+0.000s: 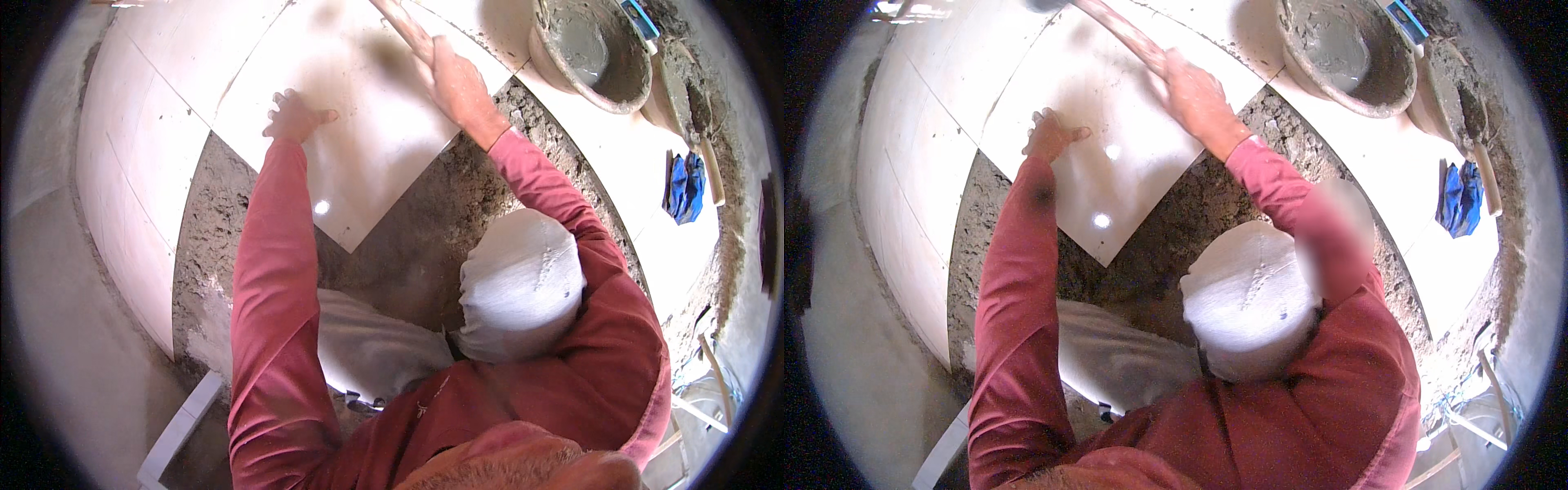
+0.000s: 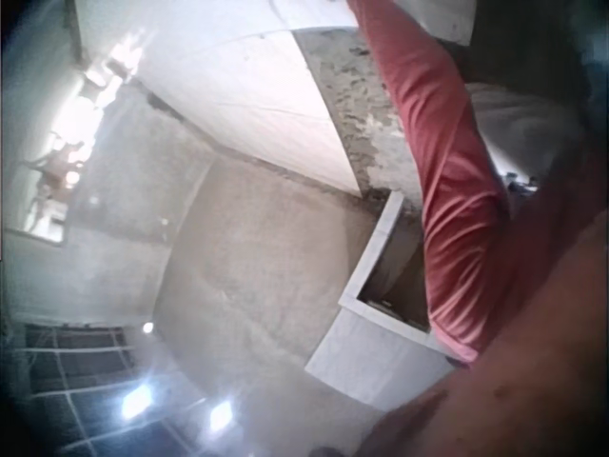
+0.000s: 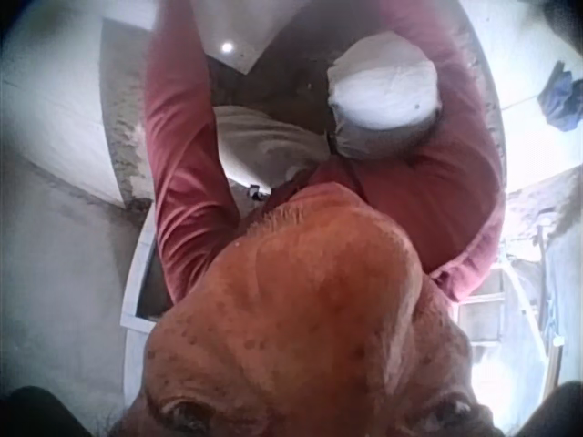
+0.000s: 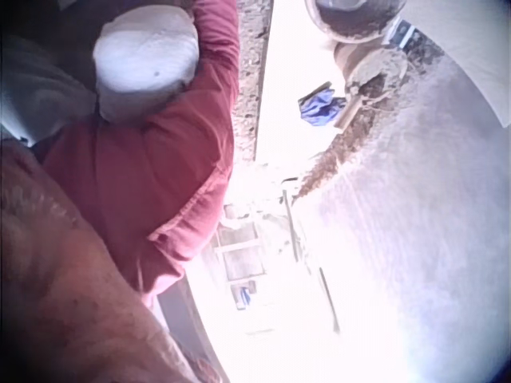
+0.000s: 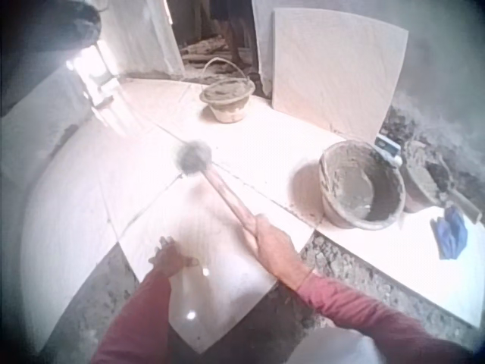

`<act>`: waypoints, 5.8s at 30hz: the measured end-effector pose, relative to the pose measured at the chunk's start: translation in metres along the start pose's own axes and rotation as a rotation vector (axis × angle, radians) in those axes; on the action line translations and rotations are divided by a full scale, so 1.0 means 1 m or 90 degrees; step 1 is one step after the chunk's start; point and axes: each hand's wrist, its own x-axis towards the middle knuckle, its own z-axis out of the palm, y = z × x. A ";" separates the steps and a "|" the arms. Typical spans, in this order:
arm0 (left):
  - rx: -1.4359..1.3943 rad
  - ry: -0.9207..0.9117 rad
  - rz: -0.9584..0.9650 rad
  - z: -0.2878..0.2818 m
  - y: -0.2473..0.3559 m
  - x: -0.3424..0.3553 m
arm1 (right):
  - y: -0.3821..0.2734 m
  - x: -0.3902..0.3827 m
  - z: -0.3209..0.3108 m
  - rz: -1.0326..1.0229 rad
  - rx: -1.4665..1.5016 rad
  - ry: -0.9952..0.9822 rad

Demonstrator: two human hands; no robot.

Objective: The person places a floor tile onto a prepared surface, taps it into place using a rubber mallet, and wipes the surface with a blue cloth.

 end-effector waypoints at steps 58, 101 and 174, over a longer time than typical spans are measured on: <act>0.077 0.074 0.002 0.017 -0.002 -0.016 | 0.061 -0.038 -0.060 0.139 0.055 0.011; -0.130 0.072 -0.016 0.014 -0.004 -0.013 | -0.094 0.105 0.067 -0.129 0.191 -0.140; -0.114 0.018 -0.005 0.010 -0.004 -0.018 | -0.164 0.136 0.124 -0.327 -0.203 -0.268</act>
